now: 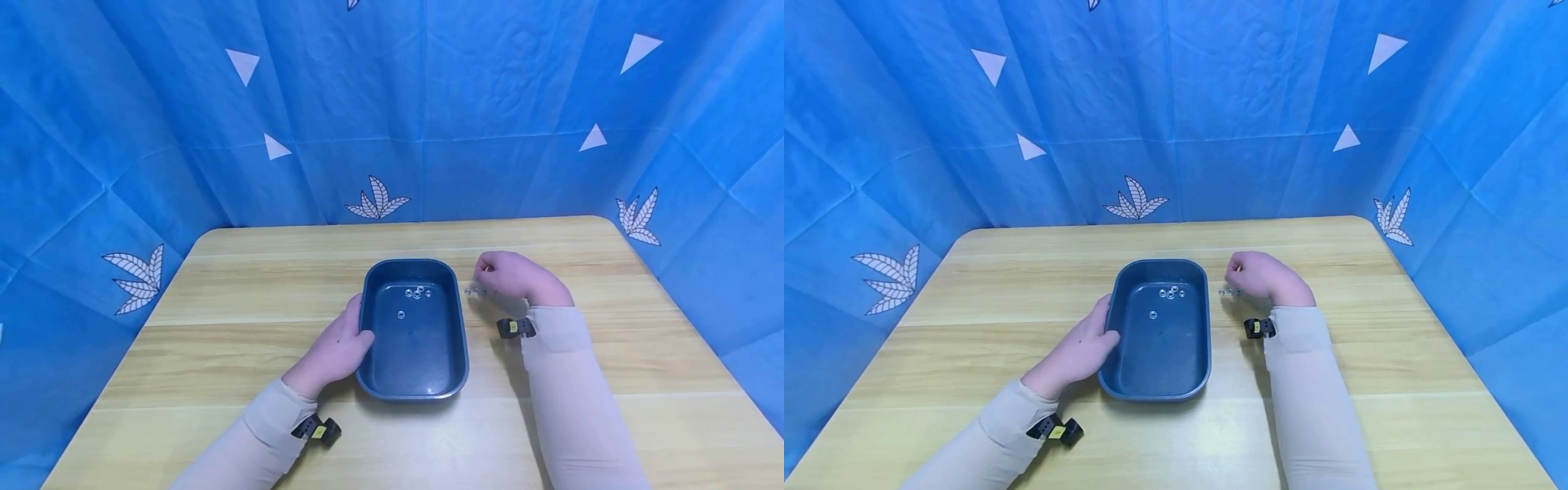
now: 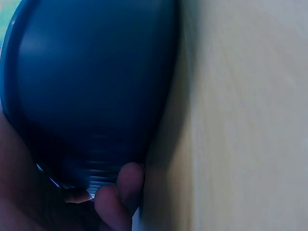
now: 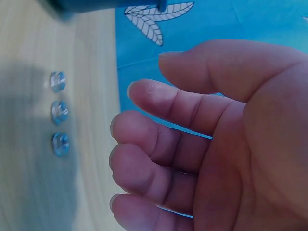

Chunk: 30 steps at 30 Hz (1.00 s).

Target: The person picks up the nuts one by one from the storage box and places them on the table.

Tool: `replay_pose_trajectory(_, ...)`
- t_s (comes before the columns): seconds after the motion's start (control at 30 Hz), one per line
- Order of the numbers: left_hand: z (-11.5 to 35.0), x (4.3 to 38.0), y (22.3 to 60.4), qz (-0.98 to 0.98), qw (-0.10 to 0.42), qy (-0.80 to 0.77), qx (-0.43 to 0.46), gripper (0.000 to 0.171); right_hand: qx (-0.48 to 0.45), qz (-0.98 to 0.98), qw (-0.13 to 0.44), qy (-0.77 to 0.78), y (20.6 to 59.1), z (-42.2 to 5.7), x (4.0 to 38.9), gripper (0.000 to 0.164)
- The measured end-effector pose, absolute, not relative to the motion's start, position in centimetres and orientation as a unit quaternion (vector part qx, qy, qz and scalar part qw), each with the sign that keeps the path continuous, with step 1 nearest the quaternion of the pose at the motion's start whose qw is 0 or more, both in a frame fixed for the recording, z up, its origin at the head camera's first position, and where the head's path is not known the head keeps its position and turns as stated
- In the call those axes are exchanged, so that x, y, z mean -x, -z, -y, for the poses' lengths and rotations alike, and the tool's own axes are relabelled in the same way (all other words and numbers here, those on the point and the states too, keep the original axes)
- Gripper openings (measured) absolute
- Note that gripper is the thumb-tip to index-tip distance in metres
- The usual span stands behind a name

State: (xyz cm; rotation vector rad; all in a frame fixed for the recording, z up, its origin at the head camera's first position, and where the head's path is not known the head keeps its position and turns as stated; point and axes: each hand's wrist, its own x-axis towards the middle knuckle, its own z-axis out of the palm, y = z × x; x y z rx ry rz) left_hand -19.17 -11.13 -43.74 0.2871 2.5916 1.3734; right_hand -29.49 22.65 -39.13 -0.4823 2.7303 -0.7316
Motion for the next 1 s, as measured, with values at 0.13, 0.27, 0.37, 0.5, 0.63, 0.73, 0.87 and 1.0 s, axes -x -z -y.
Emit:
replay_pose_trajectory(0.13,11.1,19.1,43.7,-0.876,0.098,-0.462,-0.092,0.07,0.173,-0.944,0.127,0.252,38.5,-22.0,29.1,0.019)
replay_pose_trajectory(0.27,11.0,19.1,43.7,-0.877,0.1,-0.461,-0.089,0.07,0.185,-0.942,0.114,0.254,37.8,-21.3,28.7,0.017)
replay_pose_trajectory(0.37,11.0,19.1,43.8,-0.876,0.096,-0.462,-0.094,0.07,0.195,-0.941,0.106,0.257,37.4,-20.8,28.5,0.017)
replay_pose_trajectory(0.5,11.0,19.1,43.8,-0.875,0.092,-0.466,-0.1,0.069,0.201,-0.942,0.092,0.253,36.9,-20.4,28.2,0.016)
replay_pose_trajectory(0.63,11.0,19.1,43.7,-0.875,0.094,-0.465,-0.095,0.069,0.209,-0.941,0.08,0.253,36.0,-19.8,27.7,0.015)
replay_pose_trajectory(0.73,11.0,19.1,43.7,-0.876,0.096,-0.463,-0.091,0.069,0.22,-0.938,0.073,0.259,35.4,-19.2,27.3,0.014)
replay_pose_trajectory(0.87,11.1,19.1,43.8,-0.878,0.092,-0.46,-0.097,0.069,0.231,-0.935,0.061,0.261,35.0,-18.3,26.8,0.012)
replay_pose_trajectory(1.0,11.1,19.1,43.9,-0.879,0.08,-0.457,-0.105,0.069,0.241,-0.933,0.044,0.264,34.6,-17.2,26.2,0.011)
